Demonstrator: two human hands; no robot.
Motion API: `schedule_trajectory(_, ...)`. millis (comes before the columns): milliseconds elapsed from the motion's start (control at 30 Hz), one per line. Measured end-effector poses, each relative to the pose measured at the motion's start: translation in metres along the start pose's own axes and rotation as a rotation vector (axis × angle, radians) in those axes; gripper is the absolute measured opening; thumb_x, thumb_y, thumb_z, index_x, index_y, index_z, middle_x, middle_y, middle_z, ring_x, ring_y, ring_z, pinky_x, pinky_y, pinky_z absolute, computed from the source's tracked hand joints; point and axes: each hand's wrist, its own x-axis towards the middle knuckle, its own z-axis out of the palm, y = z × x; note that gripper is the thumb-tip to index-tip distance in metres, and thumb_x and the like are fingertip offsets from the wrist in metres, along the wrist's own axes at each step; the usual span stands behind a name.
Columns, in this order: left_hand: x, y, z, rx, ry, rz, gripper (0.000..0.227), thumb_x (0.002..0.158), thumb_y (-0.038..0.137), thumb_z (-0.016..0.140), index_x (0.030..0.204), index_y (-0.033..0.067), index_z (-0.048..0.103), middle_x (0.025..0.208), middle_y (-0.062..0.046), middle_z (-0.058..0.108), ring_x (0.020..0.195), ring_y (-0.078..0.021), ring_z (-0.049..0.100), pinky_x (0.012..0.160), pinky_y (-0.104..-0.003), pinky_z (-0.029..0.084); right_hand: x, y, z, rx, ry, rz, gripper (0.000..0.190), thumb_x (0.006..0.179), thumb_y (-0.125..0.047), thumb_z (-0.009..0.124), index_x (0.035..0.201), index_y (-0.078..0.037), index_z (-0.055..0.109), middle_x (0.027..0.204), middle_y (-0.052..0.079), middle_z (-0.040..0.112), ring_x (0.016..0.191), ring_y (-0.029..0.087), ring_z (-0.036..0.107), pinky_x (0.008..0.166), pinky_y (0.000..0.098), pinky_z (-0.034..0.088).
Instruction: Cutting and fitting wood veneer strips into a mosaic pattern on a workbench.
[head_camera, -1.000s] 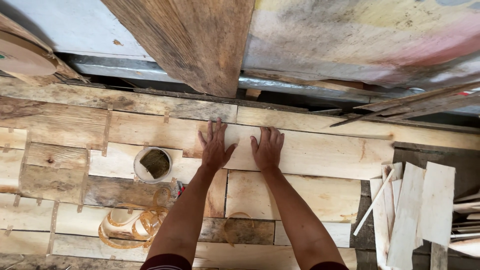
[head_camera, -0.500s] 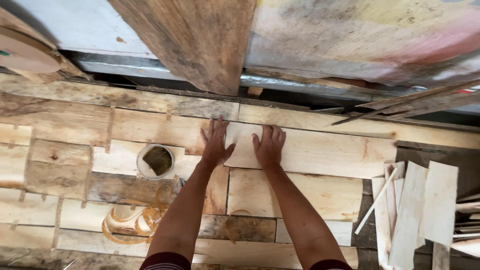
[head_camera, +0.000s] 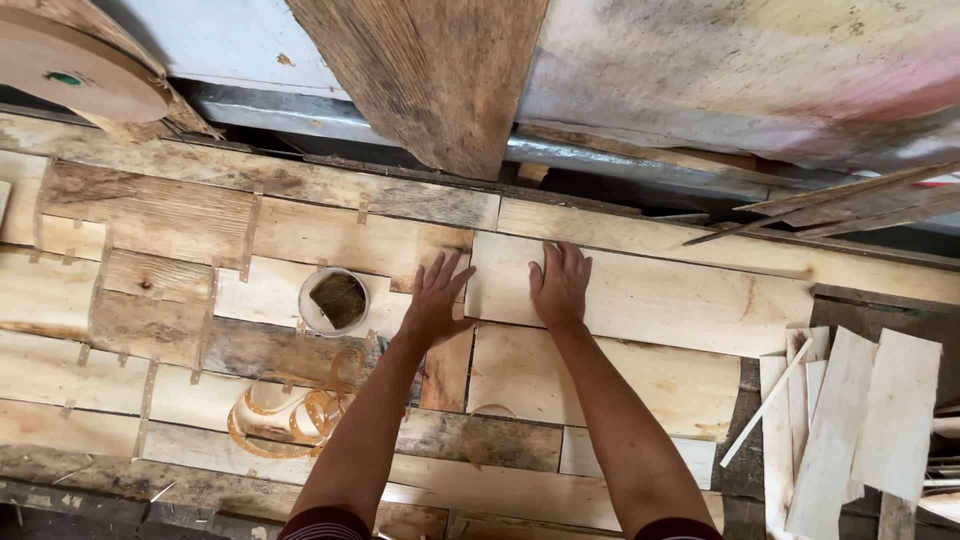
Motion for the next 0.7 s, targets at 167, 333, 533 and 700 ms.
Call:
schedule_trajectory(167,-0.001,0.000,0.010,0.069,-0.018,-0.009,0.102,0.075,0.042,0.086,0.158,0.0234,0.030,0.170,-0.003,0.019,0.159,-0.0323,0.005,0.126,-0.061,0.002,-0.010,-0.004,-0.012,-0.039,-0.100,-0.031,0.061,0.099,-0.041,0.063,0.148,-0.008,0.049,0.159,0.021,0.037,0.150,0.042,0.028,0.121,0.0666,0.016)
schedule_trajectory(333,0.002,0.005,0.016,0.101,-0.020,-0.030,0.102,0.077,0.040,0.083,0.160,0.0233,0.027,0.171,0.000,0.019,0.159,-0.0310,0.005,0.124,-0.066,0.000,-0.018,-0.023,-0.039,-0.058,-0.277,-0.111,0.082,0.090,-0.053,0.068,0.153,-0.010,0.042,0.165,0.021,0.026,0.154,0.043,0.017,0.122,0.0663,0.009)
schedule_trajectory(533,0.001,0.006,0.018,0.091,-0.013,-0.031,0.102,0.077,0.038,0.081,0.161,0.0226,0.026,0.171,0.000,0.019,0.159,-0.0300,0.005,0.123,-0.068,-0.001,-0.024,-0.033,-0.049,-0.099,-0.439,-0.156,0.103,0.074,-0.057,0.081,0.158,-0.018,0.035,0.168,0.015,0.020,0.156,0.039,0.013,0.124,0.0630,0.009)
schedule_trajectory(700,0.002,0.003,0.021,0.097,-0.018,-0.029,0.102,0.078,0.038,0.081,0.161,0.0236,0.023,0.171,0.001,0.017,0.159,-0.0288,0.005,0.122,-0.068,-0.003,-0.020,-0.035,-0.049,-0.102,-0.472,-0.142,0.108,0.072,-0.059,0.084,0.158,-0.019,0.032,0.169,0.013,0.017,0.157,0.036,0.009,0.124,0.0627,0.006)
